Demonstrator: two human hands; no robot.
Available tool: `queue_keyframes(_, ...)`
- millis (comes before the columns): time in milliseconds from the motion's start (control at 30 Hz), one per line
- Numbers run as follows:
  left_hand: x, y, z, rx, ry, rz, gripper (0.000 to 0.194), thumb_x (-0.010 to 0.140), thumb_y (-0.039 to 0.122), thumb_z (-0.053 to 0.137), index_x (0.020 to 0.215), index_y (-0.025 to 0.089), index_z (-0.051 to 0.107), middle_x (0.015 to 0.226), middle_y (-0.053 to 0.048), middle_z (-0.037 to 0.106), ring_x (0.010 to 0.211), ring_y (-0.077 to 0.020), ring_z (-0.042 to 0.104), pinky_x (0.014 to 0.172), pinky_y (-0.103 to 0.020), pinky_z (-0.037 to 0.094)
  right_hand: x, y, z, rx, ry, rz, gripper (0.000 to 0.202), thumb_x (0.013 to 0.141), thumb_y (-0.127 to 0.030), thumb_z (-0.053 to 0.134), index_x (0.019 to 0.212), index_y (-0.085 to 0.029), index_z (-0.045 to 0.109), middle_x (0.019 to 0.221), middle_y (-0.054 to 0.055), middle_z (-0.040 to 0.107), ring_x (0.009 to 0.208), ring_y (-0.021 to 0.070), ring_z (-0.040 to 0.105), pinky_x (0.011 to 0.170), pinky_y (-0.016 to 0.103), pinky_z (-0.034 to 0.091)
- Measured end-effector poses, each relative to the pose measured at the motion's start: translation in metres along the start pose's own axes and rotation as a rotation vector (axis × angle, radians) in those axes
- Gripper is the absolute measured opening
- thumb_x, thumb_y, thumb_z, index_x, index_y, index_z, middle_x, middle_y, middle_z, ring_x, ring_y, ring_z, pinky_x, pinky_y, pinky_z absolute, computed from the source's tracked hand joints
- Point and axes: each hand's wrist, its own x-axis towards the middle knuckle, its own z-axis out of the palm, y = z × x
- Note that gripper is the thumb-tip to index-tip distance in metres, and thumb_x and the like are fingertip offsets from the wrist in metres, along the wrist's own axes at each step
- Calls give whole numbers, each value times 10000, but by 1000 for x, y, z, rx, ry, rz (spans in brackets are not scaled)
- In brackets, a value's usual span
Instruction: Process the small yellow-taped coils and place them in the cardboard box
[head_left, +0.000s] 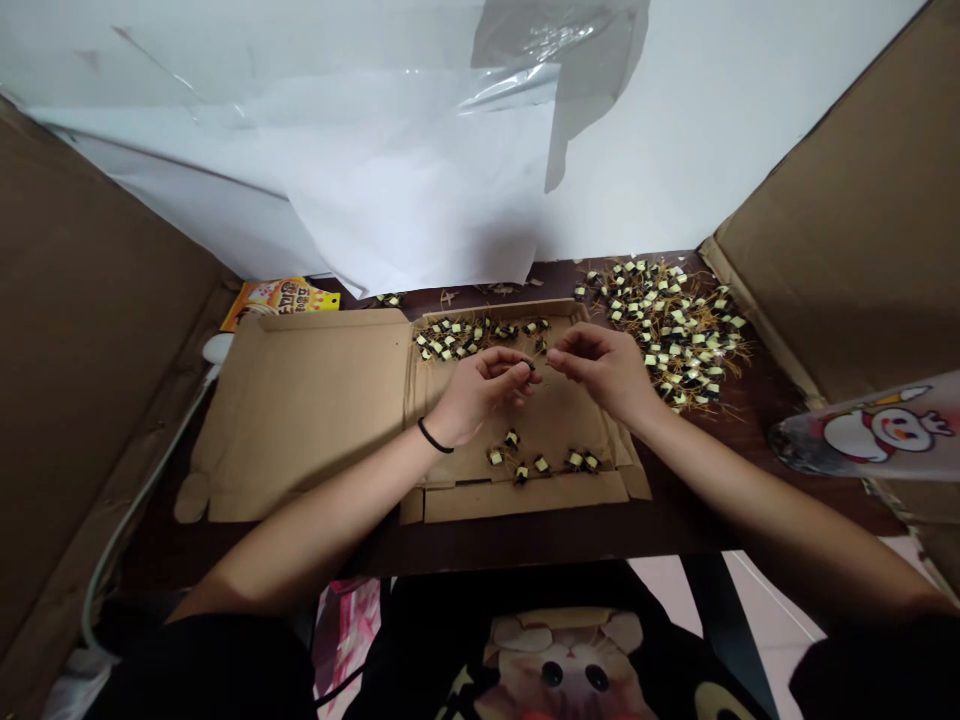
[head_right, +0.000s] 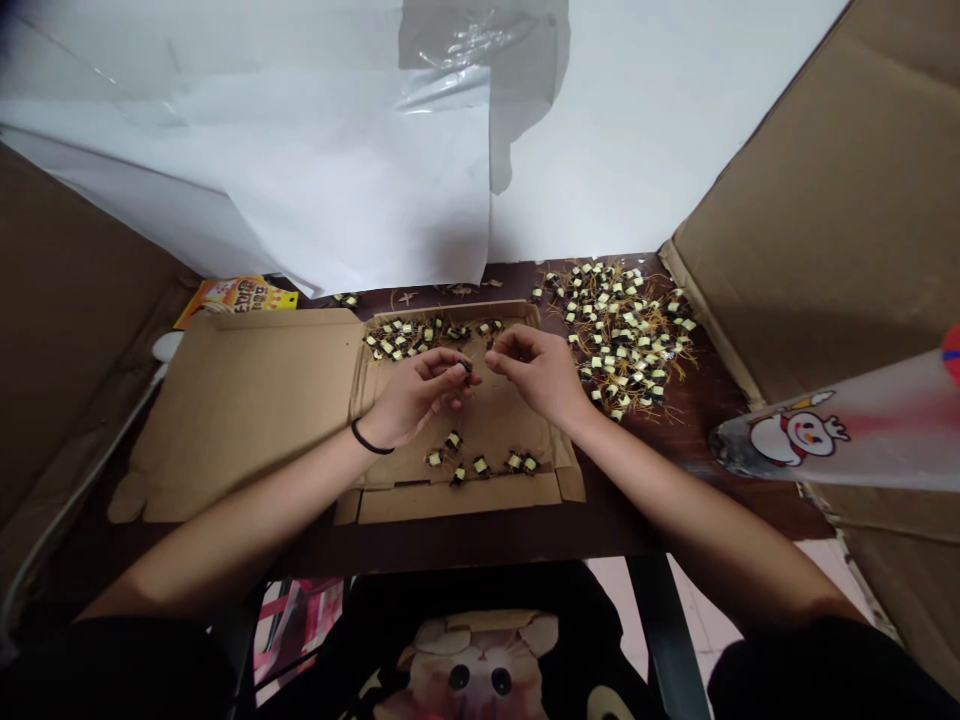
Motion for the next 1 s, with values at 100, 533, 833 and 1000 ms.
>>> queue_keyframes(100,0,1,1,-12,4,-3,378,636,344,807,860,116,604,763,-58,704,599,-92,606,521,-201,452,-2,-3,0,-9,8,-23,175,651,-303,698,612,-176,584,556,-31,527,520,90,434,505,237,324)
queue_keyframes(533,0,-1,2,6,4,30,396,600,378,826,823,125,618,695,-24,676,581,-86,593,510,-195,449,-9,-2,4,-201,-192,-88,201,764,-348,595,654,-180,604,620,-2,607,575,108,492,548,239,352)
queue_keyframes(833,0,-3,3,52,74,80,379,647,379,791,847,120,599,703,-32,683,564,-81,578,502,-199,450,3,-3,-10,-189,-303,-8,175,702,-331,598,653,-164,613,591,-13,562,559,100,441,539,238,324)
queue_keyframes(1000,-1,-2,4,49,93,81,360,645,360,790,840,121,603,722,-35,681,577,-81,579,508,-196,452,0,-8,-9,-168,-149,-56,193,727,-365,617,694,-176,601,630,-8,572,560,99,438,521,233,317)
